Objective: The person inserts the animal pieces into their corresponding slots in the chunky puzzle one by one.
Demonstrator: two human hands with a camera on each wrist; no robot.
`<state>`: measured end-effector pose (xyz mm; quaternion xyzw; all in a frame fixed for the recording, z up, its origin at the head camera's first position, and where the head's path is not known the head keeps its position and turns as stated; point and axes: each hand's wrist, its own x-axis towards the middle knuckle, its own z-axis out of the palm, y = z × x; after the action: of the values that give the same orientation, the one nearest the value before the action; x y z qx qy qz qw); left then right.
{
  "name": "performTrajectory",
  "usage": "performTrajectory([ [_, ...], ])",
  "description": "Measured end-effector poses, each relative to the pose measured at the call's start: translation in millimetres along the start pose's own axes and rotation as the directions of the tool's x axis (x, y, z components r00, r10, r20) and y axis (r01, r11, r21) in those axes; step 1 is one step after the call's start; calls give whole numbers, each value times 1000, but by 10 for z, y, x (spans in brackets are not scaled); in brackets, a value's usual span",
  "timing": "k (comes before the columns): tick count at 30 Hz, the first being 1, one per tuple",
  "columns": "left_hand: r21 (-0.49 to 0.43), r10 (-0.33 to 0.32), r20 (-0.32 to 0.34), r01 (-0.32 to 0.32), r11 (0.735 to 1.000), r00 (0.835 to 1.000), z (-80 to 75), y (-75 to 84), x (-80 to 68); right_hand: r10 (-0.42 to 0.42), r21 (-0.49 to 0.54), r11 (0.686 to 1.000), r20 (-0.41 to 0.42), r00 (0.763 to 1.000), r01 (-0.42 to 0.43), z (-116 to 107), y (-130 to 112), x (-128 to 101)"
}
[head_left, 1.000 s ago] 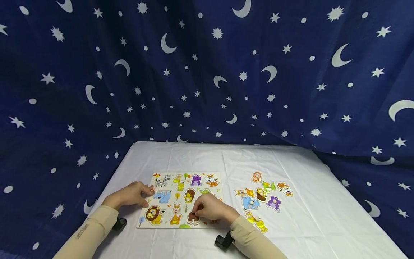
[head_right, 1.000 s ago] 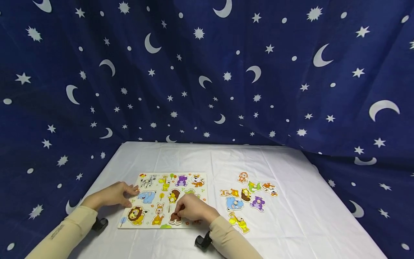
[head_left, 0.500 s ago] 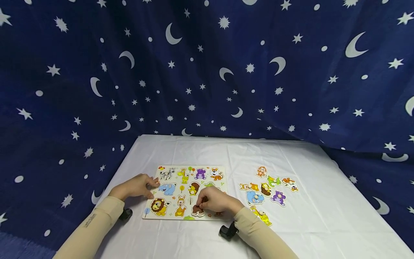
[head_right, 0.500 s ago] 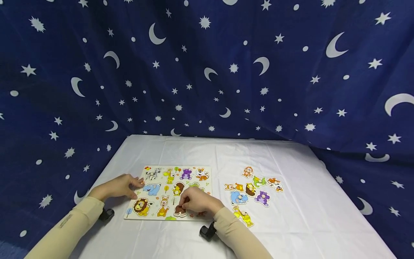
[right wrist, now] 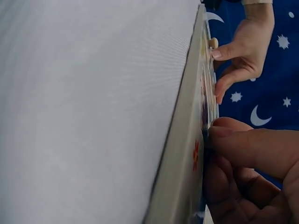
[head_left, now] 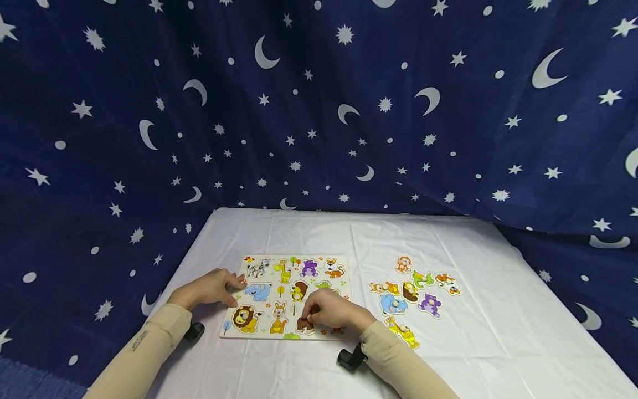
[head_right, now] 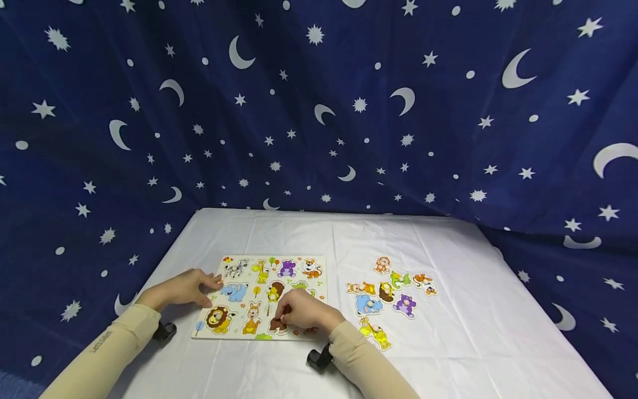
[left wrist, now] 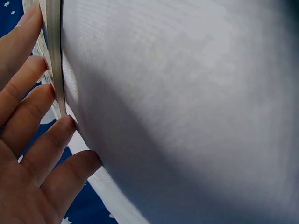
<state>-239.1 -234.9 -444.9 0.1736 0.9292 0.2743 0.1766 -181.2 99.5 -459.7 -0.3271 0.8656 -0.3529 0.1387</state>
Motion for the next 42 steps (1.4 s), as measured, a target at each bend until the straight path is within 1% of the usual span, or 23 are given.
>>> performTrajectory([
  [4,-15,-2,8,2,1000,1000,22,-5,-17,-6,-27,1000,-2,1000,6,-14,-40,-45],
  [9,-10,5,8,-5,1000,1000,31,-23,-17,-20,-52,999,-42,999,18,-93,-13,-144],
  [14,-6,23,4,-23,1000,1000,5,-20,-5,22,-64,998,-88,996,-28,-219,60,-277],
  [18,0,27,3,-27,1000,1000,2,-30,4,66,-47,996,-115,991,-72,-296,123,-395],
  [20,17,43,6,-43,999,999,5,-38,6,86,-32,995,-141,986,-92,-338,154,-475],
  [23,12,49,7,-49,999,999,7,-46,5,115,-10,993,-198,973,-120,-421,221,-607],
  [25,12,51,5,-51,999,999,7,-54,6,140,0,990,-241,960,-144,-478,275,-685],
  [27,-10,36,-1,-36,999,999,10,-58,6,169,9,985,-283,944,-174,-523,326,-750],
  [29,2,38,-5,-38,999,999,0,-50,7,200,10,978,-319,926,-207,-565,370,-807],
  [32,-6,18,-8,-18,1000,1000,-4,-31,7,241,12,967,-359,902,-254,-593,413,-890],
  [35,0,8,-12,-8,1000,1000,-1,-17,5,265,6,958,-399,878,-286,-604,460,-969],
  [36,-11,-2,-15,2,1000,1000,2,-11,0,279,12,954,-414,867,-301,-609,471,-993],
  [39,-2,-1,-18,1,1000,1000,12,1,-16,323,23,935,-466,824,-354,-634,510,-1053],
  [42,-5,-3,-24,3,1000,1000,29,0,-30,383,49,907,-512,769,-419,-657,538,-1116],
])
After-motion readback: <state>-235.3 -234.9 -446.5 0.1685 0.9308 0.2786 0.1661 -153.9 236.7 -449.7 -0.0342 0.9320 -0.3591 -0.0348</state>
